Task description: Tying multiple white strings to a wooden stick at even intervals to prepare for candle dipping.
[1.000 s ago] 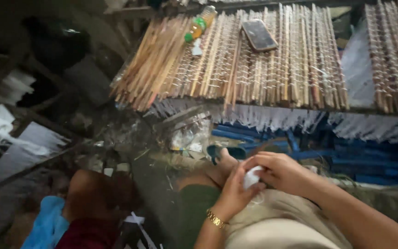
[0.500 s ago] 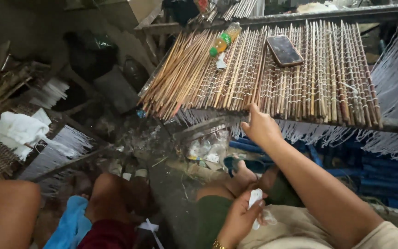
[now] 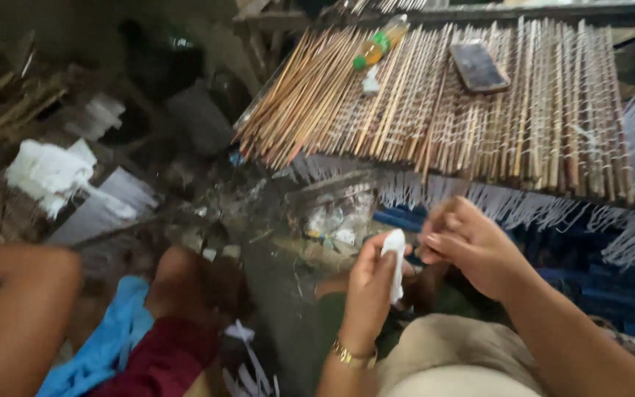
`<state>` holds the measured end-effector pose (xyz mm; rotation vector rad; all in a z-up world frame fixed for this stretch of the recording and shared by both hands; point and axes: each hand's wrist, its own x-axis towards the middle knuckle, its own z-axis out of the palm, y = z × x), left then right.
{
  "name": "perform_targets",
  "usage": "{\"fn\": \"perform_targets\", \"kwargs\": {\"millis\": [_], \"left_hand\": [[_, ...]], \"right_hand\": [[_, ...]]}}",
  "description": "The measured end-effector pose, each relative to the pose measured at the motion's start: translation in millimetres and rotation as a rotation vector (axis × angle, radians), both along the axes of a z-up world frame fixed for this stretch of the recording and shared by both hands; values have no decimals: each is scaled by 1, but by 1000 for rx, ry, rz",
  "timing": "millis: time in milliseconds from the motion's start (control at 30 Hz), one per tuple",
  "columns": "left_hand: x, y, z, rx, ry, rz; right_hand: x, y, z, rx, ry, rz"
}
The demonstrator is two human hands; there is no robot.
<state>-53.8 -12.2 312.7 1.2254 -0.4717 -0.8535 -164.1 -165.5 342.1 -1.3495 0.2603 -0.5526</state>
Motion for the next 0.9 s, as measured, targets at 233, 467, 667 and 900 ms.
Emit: {"fn": "perform_targets", "kwargs": {"millis": [233,467,667,900], "left_hand": [[-19,-9,0,-116,-141,89],[-28,-7,20,-47,-476,132],[-30,-5,22,-76,-545,153],[-24,-5,38,-300,-700,186]], "right_hand": [[-41,35,3,-297,-288,-83],[-38,47,15,-828,-109,-457],[-36,46,23,-892,-108,-467],[-40,41,7,-382,-277,-353]]}}
